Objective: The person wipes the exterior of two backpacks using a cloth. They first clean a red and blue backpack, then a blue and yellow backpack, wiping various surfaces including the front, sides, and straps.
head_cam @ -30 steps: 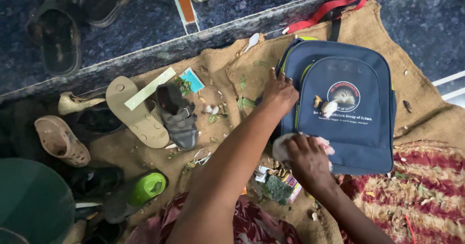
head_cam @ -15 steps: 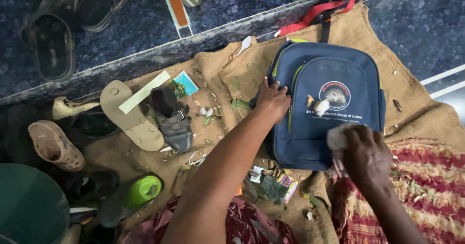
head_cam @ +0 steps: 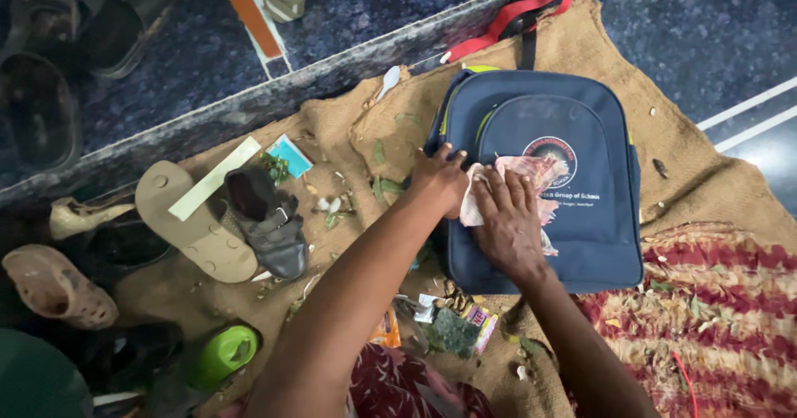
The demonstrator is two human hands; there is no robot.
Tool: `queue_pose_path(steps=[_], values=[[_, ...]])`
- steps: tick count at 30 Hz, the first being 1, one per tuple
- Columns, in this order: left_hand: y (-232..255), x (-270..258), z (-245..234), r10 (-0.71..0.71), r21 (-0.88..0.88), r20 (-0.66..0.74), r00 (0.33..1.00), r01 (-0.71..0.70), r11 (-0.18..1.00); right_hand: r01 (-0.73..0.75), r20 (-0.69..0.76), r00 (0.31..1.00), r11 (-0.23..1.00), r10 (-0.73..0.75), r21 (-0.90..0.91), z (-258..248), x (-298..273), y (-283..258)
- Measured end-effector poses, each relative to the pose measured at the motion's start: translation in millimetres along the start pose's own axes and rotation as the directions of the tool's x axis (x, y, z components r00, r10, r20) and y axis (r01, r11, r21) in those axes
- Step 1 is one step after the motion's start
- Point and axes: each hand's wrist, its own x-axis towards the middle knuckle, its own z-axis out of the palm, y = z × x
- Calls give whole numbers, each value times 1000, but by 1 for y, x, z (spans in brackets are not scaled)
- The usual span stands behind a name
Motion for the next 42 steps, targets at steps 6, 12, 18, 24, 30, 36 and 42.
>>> queue_pose_path(steps=[6,12,18,24,30,36,42], values=[[8,2,-4,-32,5,11,999,32,999,-28,-24,999,980,24,-196,3,-8,51],[7,0,-11,-32,-24,37,999,33,999,-435,49,896,895,441,-103,-20,-32,129],[8,-2,-7,-36,1,34,999,36,999,-417,-314,876,902,365,-113,-60,-56,148],[7,5,-6,-33,-101,-92,995,24,995,-124,-125,986,986,111,-108,-11,-12,65],[19,9,-5,-23,8,-86,996,24,1000,-133,0,991,988,134,-74,-19,-10,49],[27,18,-3,-32,20,-115,993,34,999,-311,-175,933,949,315,47,-1,-41,123],[24,13,-11,-5,58,-49,999,8,998,-627,-164,771,778,615,-31,-21,-91,220]])
